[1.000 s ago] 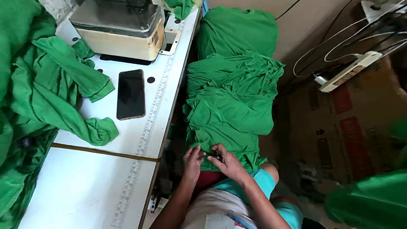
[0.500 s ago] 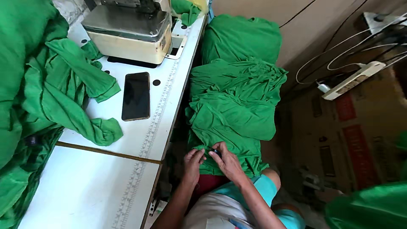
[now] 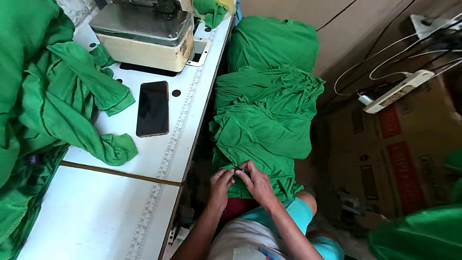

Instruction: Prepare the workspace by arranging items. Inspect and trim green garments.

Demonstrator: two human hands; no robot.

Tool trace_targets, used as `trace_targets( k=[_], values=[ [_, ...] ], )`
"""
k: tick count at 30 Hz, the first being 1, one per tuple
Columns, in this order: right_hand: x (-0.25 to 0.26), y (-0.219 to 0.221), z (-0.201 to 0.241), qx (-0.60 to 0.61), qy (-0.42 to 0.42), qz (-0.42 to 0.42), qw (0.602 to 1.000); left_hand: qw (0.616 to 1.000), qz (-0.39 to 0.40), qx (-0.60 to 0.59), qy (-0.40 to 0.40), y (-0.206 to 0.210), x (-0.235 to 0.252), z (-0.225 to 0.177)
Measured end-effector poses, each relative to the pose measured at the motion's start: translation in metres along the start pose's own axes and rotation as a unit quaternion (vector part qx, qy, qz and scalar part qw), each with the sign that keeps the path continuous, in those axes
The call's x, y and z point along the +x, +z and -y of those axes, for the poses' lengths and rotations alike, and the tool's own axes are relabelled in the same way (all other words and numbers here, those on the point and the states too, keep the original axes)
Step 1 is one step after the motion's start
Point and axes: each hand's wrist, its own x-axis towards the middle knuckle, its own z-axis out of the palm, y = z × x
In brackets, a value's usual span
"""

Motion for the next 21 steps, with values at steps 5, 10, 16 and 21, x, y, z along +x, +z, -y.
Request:
trace_targets(
  k=[5, 10, 16, 21],
  values=[
    [0.0, -0.003, 0.004, 0.023, 0.044, 0.007, 0.999, 1.0, 0.0, 0.001, -0.006, 0.0, -0.001, 0.0],
    [-0.007, 0.0, -0.008, 0.109, 0.051, -0.014, 0.993, 1.0, -0.007, -0.023, -0.015, -0.001, 0.0, 0.0],
    [-0.025, -0.002, -0.024, -0.041, 0.087, 0.0, 0.995, 0.957, 0.005, 0.276, 0.086, -0.019, -0.001, -0.001],
    [-0.031, -0.007, -0.031, 0.036, 0.083, -0.037, 0.995, 0.795, -0.123, 0.563, 0.189, -0.029, 0.013, 0.006]
  ],
)
